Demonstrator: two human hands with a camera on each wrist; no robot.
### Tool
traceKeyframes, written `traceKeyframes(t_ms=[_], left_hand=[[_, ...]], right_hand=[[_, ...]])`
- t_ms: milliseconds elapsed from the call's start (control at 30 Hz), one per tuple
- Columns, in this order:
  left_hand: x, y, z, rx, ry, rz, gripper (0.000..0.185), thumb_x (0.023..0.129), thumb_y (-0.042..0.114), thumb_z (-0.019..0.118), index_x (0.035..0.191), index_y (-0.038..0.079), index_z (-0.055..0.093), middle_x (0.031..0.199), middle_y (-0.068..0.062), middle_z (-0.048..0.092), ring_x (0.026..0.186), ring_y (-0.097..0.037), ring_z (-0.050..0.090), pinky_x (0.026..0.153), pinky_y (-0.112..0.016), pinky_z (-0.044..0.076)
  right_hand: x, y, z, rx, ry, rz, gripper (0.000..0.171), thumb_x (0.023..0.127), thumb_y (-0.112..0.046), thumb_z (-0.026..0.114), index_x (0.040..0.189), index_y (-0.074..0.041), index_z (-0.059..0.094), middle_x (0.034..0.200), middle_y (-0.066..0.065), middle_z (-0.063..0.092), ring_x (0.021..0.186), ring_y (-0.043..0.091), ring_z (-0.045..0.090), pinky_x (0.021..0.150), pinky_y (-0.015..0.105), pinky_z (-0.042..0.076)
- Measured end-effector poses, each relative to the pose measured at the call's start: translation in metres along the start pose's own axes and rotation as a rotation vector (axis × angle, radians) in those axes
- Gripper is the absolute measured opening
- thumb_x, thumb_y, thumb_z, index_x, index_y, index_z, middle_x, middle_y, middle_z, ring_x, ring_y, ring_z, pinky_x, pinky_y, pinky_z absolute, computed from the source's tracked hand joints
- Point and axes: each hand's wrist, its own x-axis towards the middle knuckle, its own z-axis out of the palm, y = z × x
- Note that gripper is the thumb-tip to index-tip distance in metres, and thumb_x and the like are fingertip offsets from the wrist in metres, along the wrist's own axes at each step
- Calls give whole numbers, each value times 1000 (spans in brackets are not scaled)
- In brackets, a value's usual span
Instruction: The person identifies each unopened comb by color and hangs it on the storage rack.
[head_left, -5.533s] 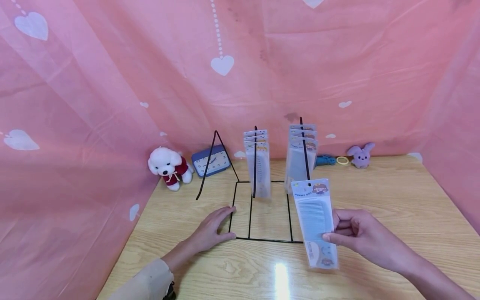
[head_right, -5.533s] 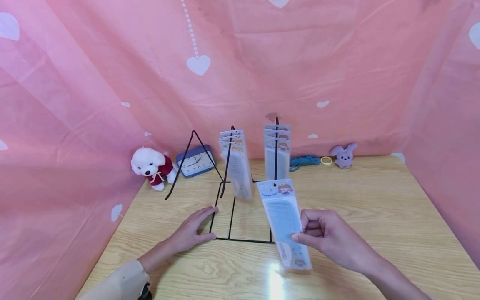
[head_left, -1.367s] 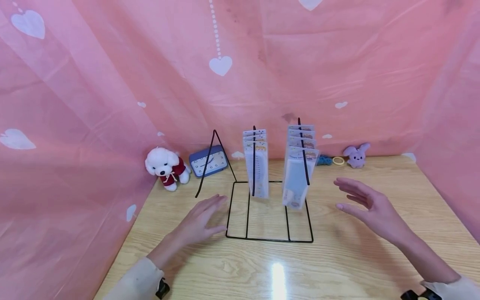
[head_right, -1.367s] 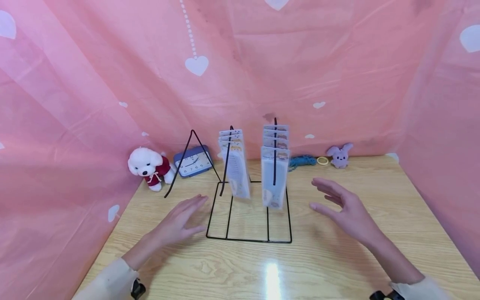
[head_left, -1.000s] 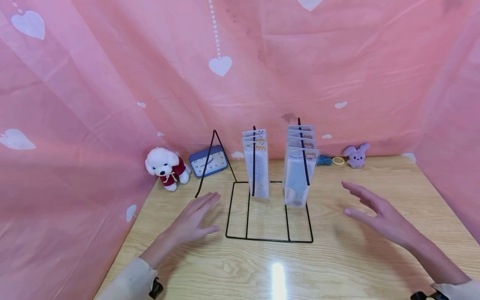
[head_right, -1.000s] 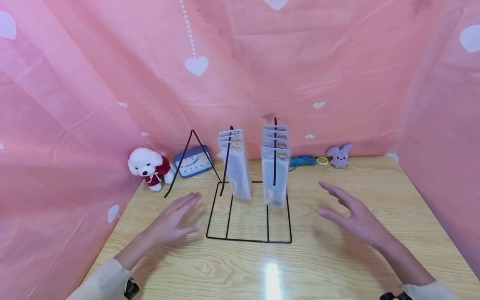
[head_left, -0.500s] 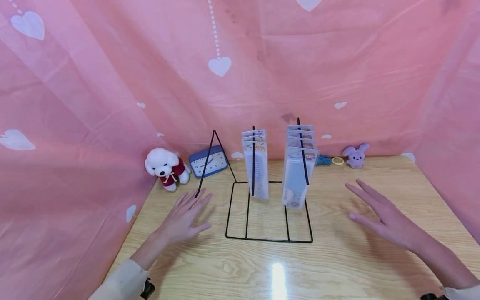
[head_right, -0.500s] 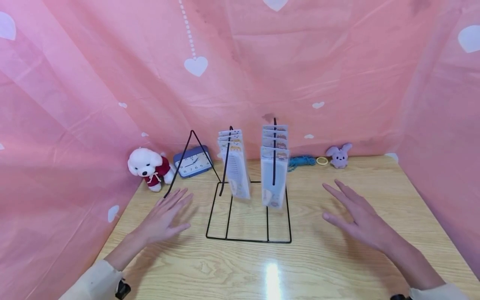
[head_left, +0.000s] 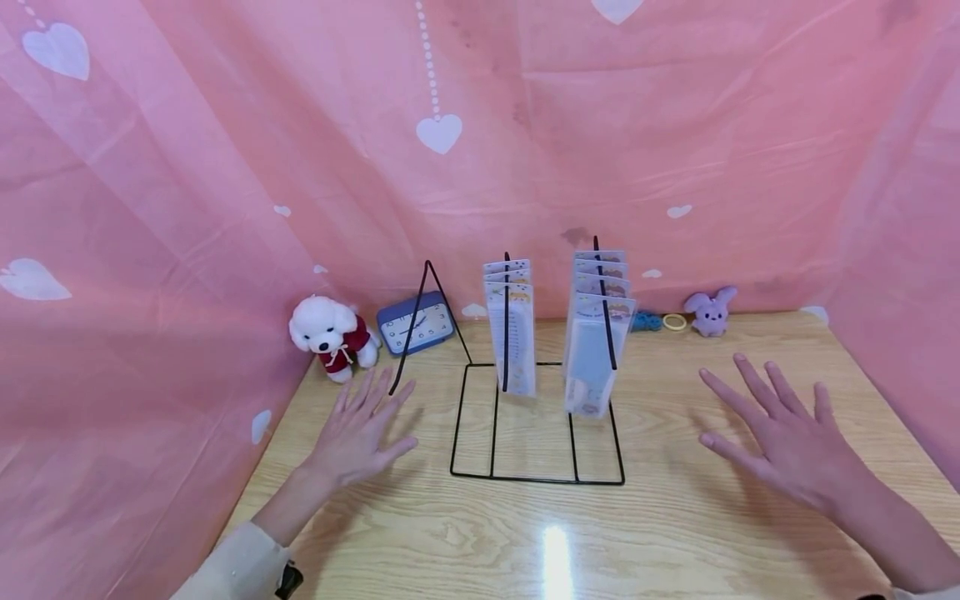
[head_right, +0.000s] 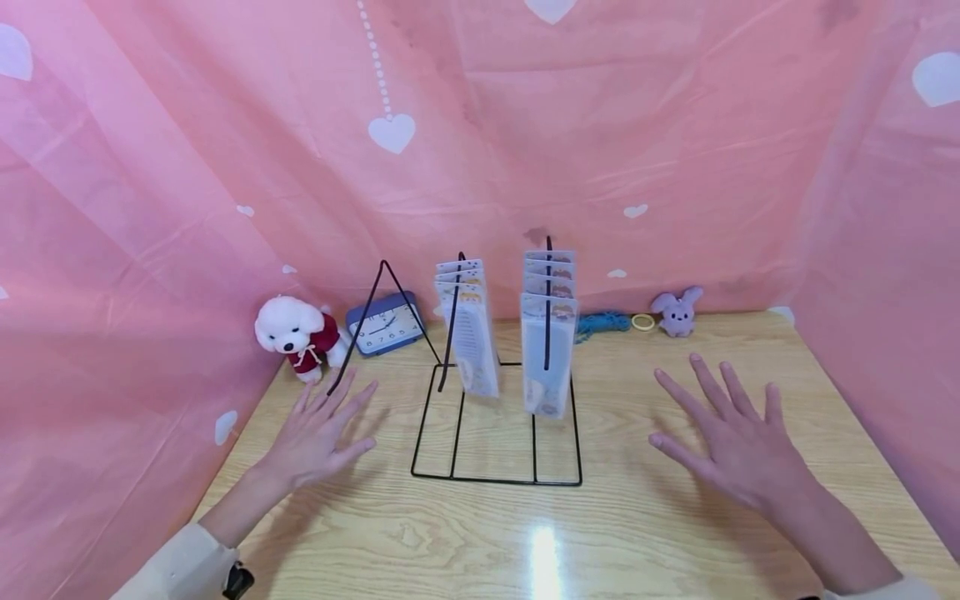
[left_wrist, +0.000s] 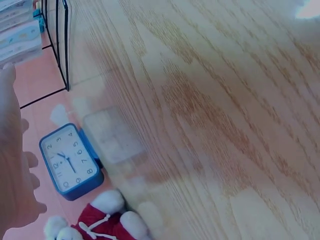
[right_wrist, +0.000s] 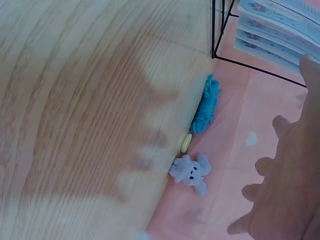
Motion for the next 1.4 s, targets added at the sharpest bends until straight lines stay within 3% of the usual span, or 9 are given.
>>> traceKeyframes(t_ms=[167,333,533,833,1100,1400], left_hand=[[0,1,-1,86,37,-11,87,99,74,48,169,26,32,176,-20,15,162,-40,-1,128,-66,-1],[-1,1,-4,86,34,-37,87,98,75,49,168,25,35,175,-21,16,162,-40,-4,127,-66,-6],[-5,-1,-3,97,-7,-65,90,97,79,47,169,29,31,177,-17,0,161,-43,-5,126,-66,-9],[-8,-3,-4,94,-6,-96,89,96,80,49,168,29,36,178,-18,0,161,-46,-1,125,-65,-13],[-8,-5,-4,89,-8,-123,89,96,79,50,161,19,49,177,-20,5,161,-47,6,126,-67,-9],[-9,-7,-1,70,-22,-140,86,97,77,50,160,18,51,176,-21,10,162,-43,-1,126,-67,-5]], right_hand=[[-1,-1,2,-119,58,2,92,94,-63,70,170,-35,27,177,17,11,157,56,12,113,82,-18],[-2,0,4,-176,76,21,95,91,-69,69,170,-37,27,177,18,12,157,55,12,112,85,-12],[-5,4,5,-196,64,62,97,90,-73,67,170,-38,24,177,19,7,158,54,4,111,85,-15],[-10,13,6,-209,40,85,100,90,-74,66,171,-38,20,177,21,0,158,55,-3,110,84,-19],[-13,16,5,-223,42,89,104,90,-74,66,172,-37,14,176,23,-3,156,58,-3,108,88,-15],[-14,16,3,-237,58,85,107,89,-74,67,172,-37,12,176,23,-5,156,59,-4,107,91,-9]])
